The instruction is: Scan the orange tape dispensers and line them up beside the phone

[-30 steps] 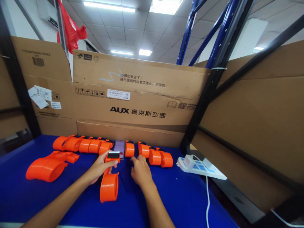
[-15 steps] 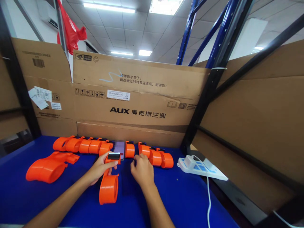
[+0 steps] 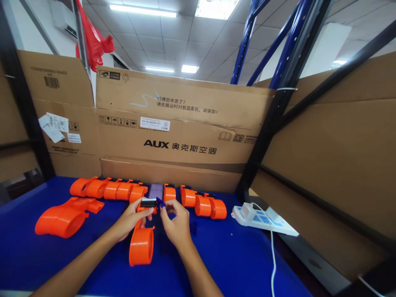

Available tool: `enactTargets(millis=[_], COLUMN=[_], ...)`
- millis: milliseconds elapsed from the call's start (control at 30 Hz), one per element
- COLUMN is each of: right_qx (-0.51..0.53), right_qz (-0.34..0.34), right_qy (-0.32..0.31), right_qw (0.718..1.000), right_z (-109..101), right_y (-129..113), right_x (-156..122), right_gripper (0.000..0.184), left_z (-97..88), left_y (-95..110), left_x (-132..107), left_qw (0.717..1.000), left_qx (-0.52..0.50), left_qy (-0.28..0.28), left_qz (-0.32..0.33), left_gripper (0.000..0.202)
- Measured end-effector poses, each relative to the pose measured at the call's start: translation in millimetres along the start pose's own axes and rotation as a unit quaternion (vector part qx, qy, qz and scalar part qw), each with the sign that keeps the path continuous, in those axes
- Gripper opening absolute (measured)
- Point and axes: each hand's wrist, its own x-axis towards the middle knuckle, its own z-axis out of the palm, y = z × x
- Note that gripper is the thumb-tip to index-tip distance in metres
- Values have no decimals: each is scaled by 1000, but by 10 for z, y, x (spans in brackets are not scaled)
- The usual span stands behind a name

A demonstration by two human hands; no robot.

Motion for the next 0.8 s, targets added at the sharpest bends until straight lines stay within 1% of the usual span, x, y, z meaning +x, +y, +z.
enactTargets(millis=[167,267,367,500,633,800], right_qx=[-63,-75,-86,-89,-70,-35], right_qz=[-74,-115,-146,-162,-167,-156], right_qy=[-3,-16,-44,-73,-110,-120], right_qw=[995,990,985,980,977,980], right_z=[-1,-1,1,-8,-34,-55], right_y=[-57,-71,-78,-76,-74,-112], right_x=[-27,-45,-57,-57,-44,-21], right_gripper=[7,10,12,14,13,13], left_z=[-13,-18,-16,-9,-12,-17], left_y=[-23,-36,-29,-16,-29,-40], left_x=[12,16,10,0,1,2], left_qw=[1000,1000,1000,1000,1000,1000], left_qx=[-6,2,12,16,15,2], left_qy=[6,11,11,6,5,4], left_qz=[0,3,9,17,21,15], left_gripper=[39,41,42,41,41,41])
